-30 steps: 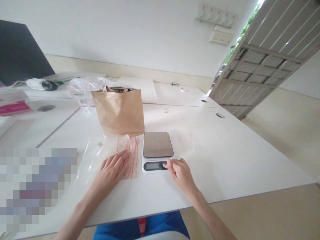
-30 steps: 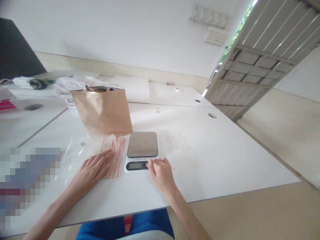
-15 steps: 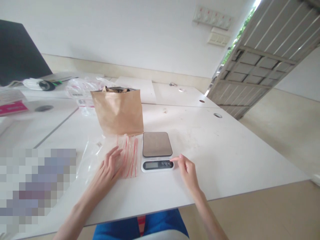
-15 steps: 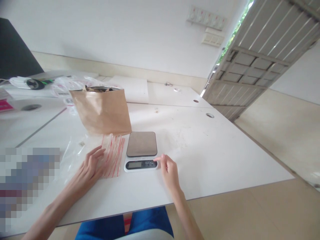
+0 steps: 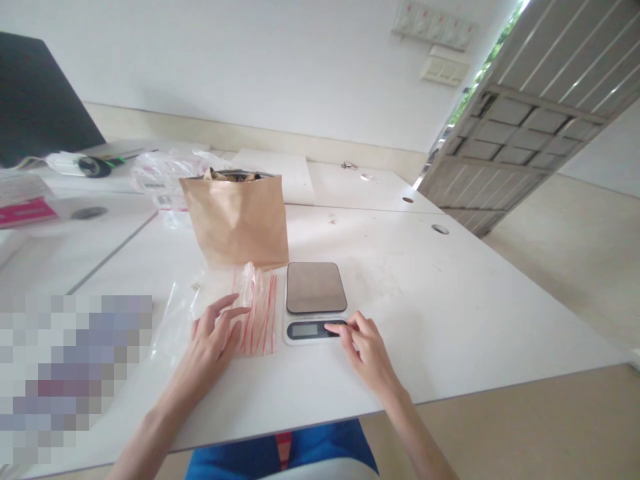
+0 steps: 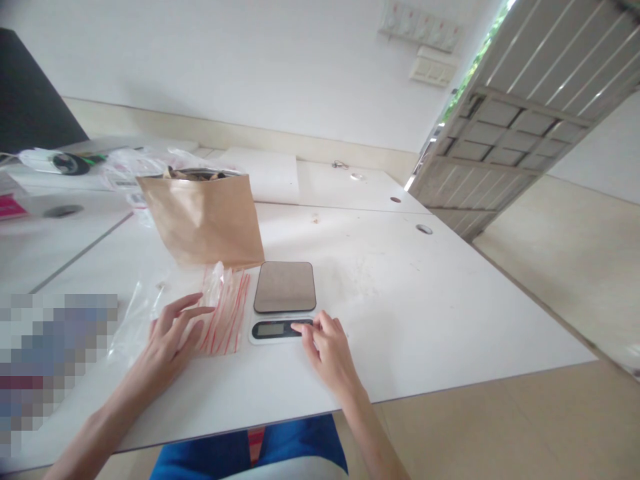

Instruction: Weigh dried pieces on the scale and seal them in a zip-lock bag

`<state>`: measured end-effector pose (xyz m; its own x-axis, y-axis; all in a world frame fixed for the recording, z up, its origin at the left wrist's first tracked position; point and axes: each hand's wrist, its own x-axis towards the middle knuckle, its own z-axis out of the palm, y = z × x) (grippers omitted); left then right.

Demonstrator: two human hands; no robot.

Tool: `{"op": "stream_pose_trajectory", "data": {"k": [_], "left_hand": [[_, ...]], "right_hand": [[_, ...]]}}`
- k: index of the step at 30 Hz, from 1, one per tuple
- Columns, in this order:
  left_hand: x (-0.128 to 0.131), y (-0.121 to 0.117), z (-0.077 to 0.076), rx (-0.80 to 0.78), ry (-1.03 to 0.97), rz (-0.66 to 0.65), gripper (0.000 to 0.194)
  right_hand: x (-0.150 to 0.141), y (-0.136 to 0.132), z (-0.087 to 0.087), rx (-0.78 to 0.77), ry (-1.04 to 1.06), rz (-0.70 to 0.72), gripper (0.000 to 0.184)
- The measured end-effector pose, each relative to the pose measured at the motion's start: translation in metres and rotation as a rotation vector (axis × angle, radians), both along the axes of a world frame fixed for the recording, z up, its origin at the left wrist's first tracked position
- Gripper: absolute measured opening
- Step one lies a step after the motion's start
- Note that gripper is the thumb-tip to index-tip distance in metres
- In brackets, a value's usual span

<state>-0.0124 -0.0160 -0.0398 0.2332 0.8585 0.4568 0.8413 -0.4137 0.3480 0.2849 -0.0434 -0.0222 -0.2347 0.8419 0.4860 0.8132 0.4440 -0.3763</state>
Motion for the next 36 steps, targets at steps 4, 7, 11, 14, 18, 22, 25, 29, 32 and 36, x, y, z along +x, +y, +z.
{"op": "stream_pose_trajectory", "data": {"k": [4,7,11,14,18,22,25,29,32,36], "left_hand": [[0.000,-0.001,0.003,0.039,-0.018,-0.001,0.027],[0.001,-0.002,0.009,0.126,-0.035,-0.027,0.024],[0.001,-0.006,0.020,0.196,-0.112,-0.077,0.023],[-0.002,-0.010,0.024,0.191,-0.143,-0.116,0.025],[-0.005,-0.012,0.023,0.095,-0.172,-0.190,0.026],[-0.006,-0.009,0.015,-0.020,-0.137,-0.234,0.027],[-0.003,-0.006,0.010,-0.107,-0.078,-0.214,0.028],[0.002,-0.004,0.008,-0.174,-0.004,-0.180,0.031],[0.002,-0.004,0.008,-0.172,-0.017,-0.193,0.032],[0.000,-0.004,0.008,-0.143,-0.024,-0.201,0.032]], "right_hand": [[-0.003,0.005,0.001,0.035,-0.088,0.010,0.045],[-0.004,0.010,0.005,-0.010,-0.098,0.015,0.050],[0.000,0.010,0.008,-0.075,0.012,0.041,0.051],[0.016,0.003,0.005,-0.111,0.295,-0.067,0.052],[0.042,-0.008,-0.002,-0.153,0.544,-0.361,0.056],[0.047,-0.009,-0.006,-0.204,0.528,-0.392,0.060],[0.041,-0.007,-0.007,-0.228,0.403,-0.330,0.056],[0.039,-0.005,-0.009,-0.224,0.256,-0.286,0.046],[0.042,-0.005,-0.011,-0.211,0.220,-0.274,0.043],[0.042,-0.006,-0.015,-0.198,0.199,-0.281,0.039]]}}
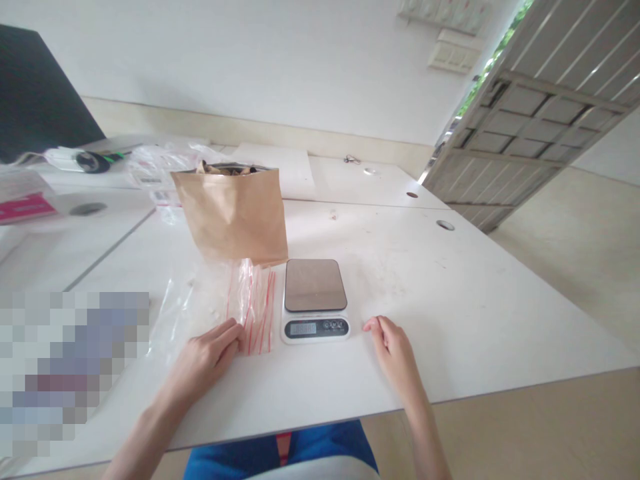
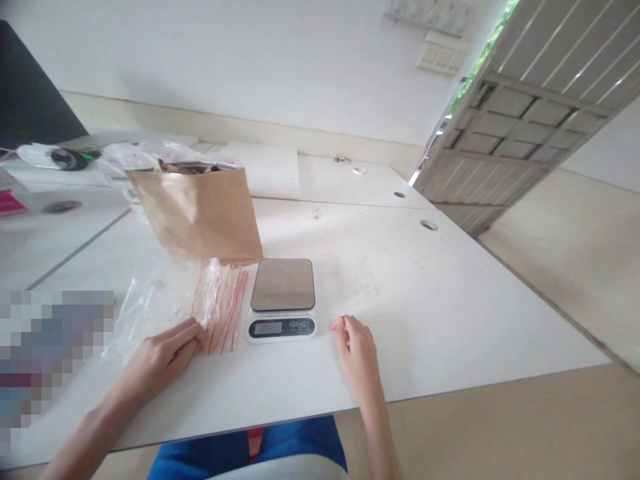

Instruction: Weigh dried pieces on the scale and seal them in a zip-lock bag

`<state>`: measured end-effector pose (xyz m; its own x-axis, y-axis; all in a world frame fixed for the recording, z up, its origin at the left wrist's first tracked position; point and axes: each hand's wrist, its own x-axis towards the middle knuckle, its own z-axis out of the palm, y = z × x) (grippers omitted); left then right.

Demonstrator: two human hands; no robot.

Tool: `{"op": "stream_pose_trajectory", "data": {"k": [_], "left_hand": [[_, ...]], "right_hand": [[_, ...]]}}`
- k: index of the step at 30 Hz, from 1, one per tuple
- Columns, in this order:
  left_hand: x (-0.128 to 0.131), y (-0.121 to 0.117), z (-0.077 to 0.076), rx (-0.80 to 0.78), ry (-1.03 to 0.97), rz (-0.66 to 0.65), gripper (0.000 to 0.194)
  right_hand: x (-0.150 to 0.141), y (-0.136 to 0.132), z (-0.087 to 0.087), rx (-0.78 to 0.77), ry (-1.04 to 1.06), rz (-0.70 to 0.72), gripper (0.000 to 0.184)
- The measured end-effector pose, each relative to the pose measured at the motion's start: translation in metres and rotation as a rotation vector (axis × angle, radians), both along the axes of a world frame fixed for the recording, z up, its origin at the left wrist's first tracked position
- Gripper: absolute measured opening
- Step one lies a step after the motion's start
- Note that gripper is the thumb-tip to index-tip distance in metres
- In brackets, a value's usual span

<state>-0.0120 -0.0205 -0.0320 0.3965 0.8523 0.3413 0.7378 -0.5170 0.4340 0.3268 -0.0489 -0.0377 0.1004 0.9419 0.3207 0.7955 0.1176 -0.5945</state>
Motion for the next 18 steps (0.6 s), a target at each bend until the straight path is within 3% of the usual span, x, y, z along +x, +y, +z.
{"op": "stream_pose_trajectory", "data": {"k": [10,18], "left_hand": [[0.0002,-0.0041,0.0072,0.027,-0.060,-0.037,0.029],[-0.0018,-0.0074,0.0070,0.179,-0.097,-0.053,0.026]], "right_hand": [[-0.0021,-0.0020,0.0014,-0.009,-0.069,0.007,0.033],[-0.0029,-0.0016,0.0018,0.049,-0.177,0.013,0.033]]}}
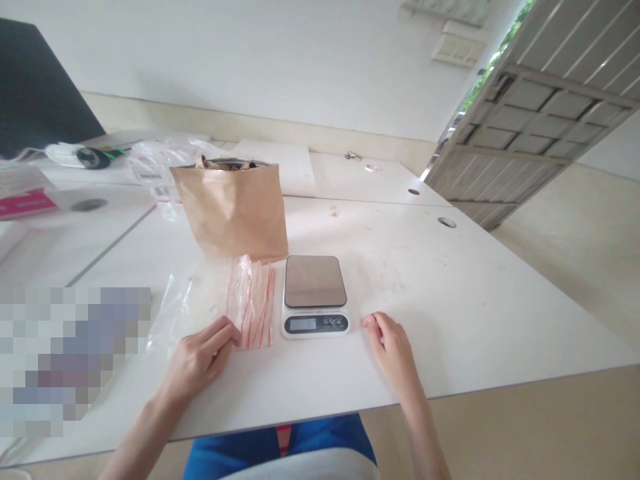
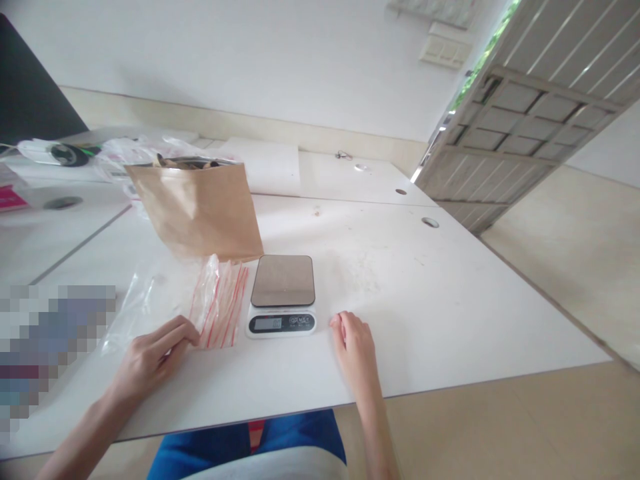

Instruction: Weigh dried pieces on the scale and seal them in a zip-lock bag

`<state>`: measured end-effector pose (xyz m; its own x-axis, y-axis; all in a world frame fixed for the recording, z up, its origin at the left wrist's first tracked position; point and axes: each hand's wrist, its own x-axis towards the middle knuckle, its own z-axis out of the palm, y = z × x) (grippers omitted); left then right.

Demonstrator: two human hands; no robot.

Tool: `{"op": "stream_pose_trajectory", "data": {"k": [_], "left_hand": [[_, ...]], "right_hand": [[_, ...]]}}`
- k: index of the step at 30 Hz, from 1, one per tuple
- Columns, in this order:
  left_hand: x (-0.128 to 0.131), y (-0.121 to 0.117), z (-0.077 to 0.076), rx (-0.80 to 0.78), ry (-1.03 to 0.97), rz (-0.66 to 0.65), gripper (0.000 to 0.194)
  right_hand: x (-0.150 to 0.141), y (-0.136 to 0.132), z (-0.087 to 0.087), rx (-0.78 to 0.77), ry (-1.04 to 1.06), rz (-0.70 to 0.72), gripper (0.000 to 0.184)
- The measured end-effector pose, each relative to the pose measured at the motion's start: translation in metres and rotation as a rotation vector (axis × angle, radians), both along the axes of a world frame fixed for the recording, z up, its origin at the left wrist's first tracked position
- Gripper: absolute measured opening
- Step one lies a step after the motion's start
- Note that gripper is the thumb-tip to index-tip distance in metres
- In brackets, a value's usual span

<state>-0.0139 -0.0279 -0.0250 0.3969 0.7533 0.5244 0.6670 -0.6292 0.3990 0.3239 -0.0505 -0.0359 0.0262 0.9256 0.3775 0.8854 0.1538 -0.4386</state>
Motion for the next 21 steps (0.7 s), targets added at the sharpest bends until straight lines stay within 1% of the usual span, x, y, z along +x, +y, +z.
{"op": "stream_pose_trajectory", "data": {"k": [2,4,6,8,10,11,13,15,16,17,18,19,21], "left_hand": [[0.002,-0.001,0.004,0.041,-0.010,0.019,0.027],[0.007,0.001,0.015,0.083,-0.039,0.091,0.026],[0.013,0.007,0.032,0.123,-0.102,0.227,0.022],[0.020,0.020,0.058,0.151,-0.193,0.370,0.019],[0.026,0.041,0.089,0.189,-0.316,0.461,0.022],[0.028,0.054,0.106,0.244,-0.347,0.469,0.024],[0.032,0.084,0.141,0.380,-0.334,0.476,0.030],[0.033,0.117,0.172,0.402,-0.283,0.462,0.035],[0.033,0.134,0.184,0.403,-0.255,0.481,0.034],[0.033,0.149,0.193,0.374,-0.225,0.504,0.029],[0.033,0.164,0.199,0.351,-0.202,0.521,0.025],[0.033,0.176,0.202,0.308,-0.177,0.537,0.022],[0.031,0.196,0.201,0.155,-0.037,0.535,0.021]], "right_hand": [[0.000,0.000,-0.001,0.005,-0.016,-0.002,0.034],[0.001,0.000,-0.002,0.003,-0.011,-0.001,0.034],[0.001,0.001,-0.003,-0.008,0.011,0.003,0.034],[0.001,0.001,-0.005,-0.025,0.041,0.004,0.033],[0.001,0.001,-0.006,-0.041,0.068,-0.005,0.031],[0.001,0.001,-0.006,-0.050,0.082,-0.010,0.031],[0.000,0.001,-0.005,-0.068,0.112,-0.020,0.030],[-0.001,0.000,-0.003,-0.092,0.149,-0.026,0.031],[-0.001,0.000,-0.002,-0.105,0.168,-0.026,0.031],[-0.002,0.000,-0.001,-0.116,0.183,-0.025,0.032],[-0.002,0.000,0.000,-0.127,0.195,-0.023,0.033],[-0.002,0.000,0.001,-0.135,0.205,-0.023,0.033],[-0.002,0.000,0.001,-0.147,0.223,-0.029,0.033]]}}
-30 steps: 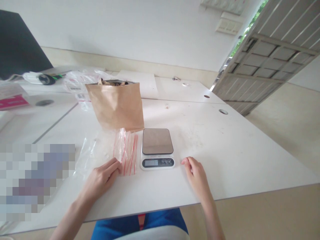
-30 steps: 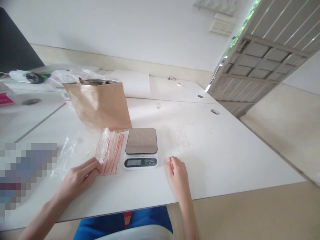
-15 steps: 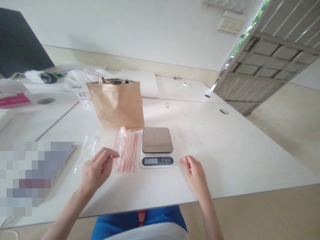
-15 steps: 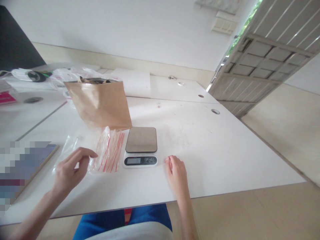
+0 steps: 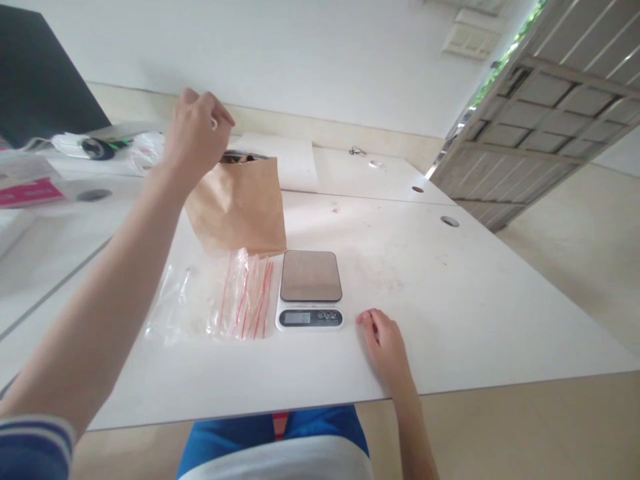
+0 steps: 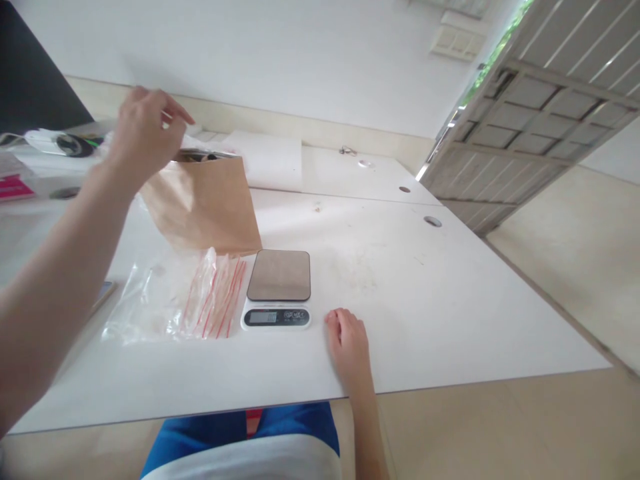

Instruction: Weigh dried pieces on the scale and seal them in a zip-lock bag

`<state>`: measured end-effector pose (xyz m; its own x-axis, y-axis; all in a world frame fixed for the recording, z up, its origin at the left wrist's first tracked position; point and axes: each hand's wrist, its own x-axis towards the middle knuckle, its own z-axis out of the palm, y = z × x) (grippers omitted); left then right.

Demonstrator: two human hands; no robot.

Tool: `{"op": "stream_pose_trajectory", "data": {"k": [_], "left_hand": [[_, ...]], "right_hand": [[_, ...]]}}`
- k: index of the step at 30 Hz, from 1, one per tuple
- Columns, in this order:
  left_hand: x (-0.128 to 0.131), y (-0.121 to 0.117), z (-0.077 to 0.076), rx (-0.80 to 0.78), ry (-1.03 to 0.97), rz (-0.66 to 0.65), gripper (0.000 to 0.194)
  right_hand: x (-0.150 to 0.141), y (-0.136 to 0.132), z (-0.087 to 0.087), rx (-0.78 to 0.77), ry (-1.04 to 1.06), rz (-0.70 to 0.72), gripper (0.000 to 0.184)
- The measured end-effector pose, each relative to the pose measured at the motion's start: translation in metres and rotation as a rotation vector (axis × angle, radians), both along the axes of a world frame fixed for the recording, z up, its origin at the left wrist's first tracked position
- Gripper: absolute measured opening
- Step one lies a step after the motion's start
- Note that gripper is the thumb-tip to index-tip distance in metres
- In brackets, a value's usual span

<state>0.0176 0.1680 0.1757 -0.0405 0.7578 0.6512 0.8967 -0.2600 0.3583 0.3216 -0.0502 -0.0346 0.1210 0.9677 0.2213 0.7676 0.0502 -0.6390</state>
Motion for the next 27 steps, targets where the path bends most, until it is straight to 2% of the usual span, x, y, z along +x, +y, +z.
{"op": "stream_pose_trajectory", "data": {"k": [3,7,9,12,17,22,25,27], "left_hand": [[-0.003,0.015,-0.009,-0.287,0.187,-0.031,0.022],[-0.009,0.018,-0.009,-0.426,0.325,-0.095,0.019],[-0.012,0.014,-0.005,-0.414,0.357,-0.104,0.026],[-0.013,0.000,0.000,-0.285,0.312,-0.069,0.043],[-0.016,-0.030,-0.002,-0.154,0.365,-0.072,0.039],[-0.016,-0.043,-0.012,-0.234,0.419,-0.044,0.041],[-0.014,-0.041,-0.018,-0.254,0.471,-0.019,0.045],[-0.015,-0.036,-0.020,-0.248,0.511,-0.054,0.045]], "right_hand": [[0.000,0.001,0.000,-0.019,0.024,-0.008,0.032],[0.000,0.002,0.002,-0.041,0.054,-0.018,0.033],[0.000,0.002,0.002,-0.051,0.060,-0.026,0.035],[0.001,0.002,0.003,-0.054,0.052,-0.021,0.036],[0.002,0.003,0.002,-0.053,0.057,-0.013,0.036],[0.003,0.002,0.001,-0.049,0.058,-0.014,0.035],[0.003,0.002,0.001,-0.037,0.050,-0.016,0.034],[0.003,0.002,0.000,-0.029,0.046,-0.014,0.034]]}}
